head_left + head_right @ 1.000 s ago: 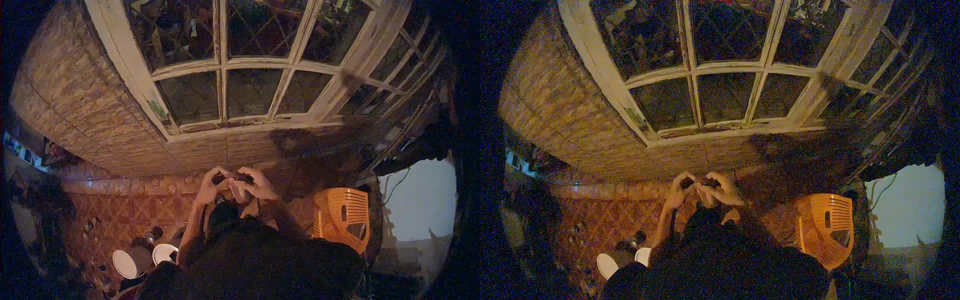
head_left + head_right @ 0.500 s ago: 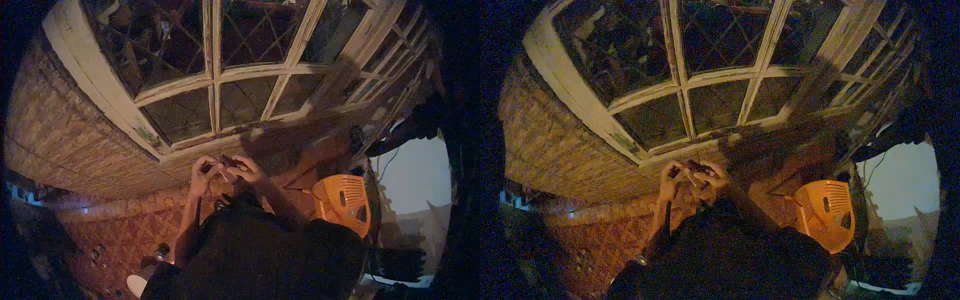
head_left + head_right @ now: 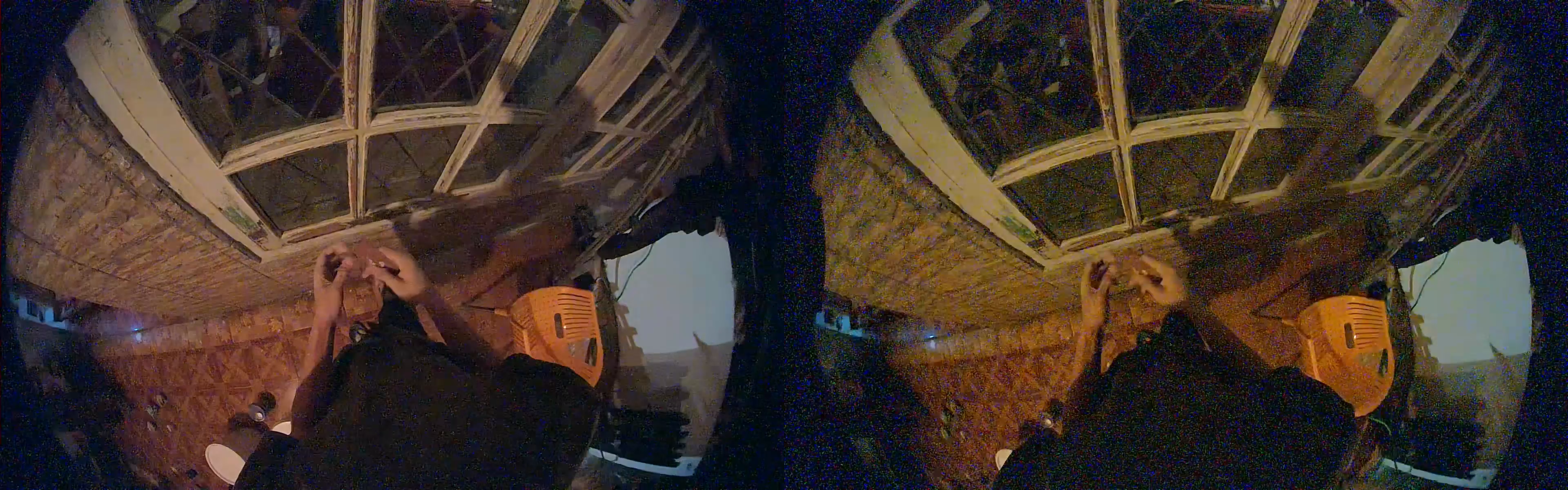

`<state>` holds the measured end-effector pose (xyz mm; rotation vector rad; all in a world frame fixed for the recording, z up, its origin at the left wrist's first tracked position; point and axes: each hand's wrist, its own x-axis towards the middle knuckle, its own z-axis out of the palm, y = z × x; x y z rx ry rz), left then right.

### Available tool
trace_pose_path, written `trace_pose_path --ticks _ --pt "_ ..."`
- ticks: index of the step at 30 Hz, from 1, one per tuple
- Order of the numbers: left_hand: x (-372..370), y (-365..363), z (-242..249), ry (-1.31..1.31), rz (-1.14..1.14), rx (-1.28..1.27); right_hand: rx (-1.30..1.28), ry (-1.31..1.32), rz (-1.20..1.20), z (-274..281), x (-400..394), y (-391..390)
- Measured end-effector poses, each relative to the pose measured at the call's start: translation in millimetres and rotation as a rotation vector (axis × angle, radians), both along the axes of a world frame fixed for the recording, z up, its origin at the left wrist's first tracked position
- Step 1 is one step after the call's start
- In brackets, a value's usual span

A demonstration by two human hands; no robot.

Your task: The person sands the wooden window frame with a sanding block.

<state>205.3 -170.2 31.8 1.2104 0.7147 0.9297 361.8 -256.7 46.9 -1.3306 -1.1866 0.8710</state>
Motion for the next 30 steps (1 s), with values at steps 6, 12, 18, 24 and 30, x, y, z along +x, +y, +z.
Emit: trace_pose_path --ticks 6,12,18,24,30 --pt "-23.5 32.1 2.8 0.168 0.244 0.332 0.243 -0.506 -0.663 38.3 69.9 44.2" --pt "-38.7 89.4 87.7 0.456 0.673 0.866 0.560 -0.804 -0.843 77.8 100.0 108.8" --pt "-73.5 95.8 81.4 0.622 0.706 0.878 0.507 -0.813 -0.903 66.1 127.2 119.5" --pt "-79.9 29.5 19.1 0.399 0.666 0.613 0.399 -0.893 -0.662 67.9 52.6 100.2" --pt "-99.6 -40.8 25.8 0.197 0.605 0.286 0.269 -0.262 0.287 19.6 -105.8 73.2"
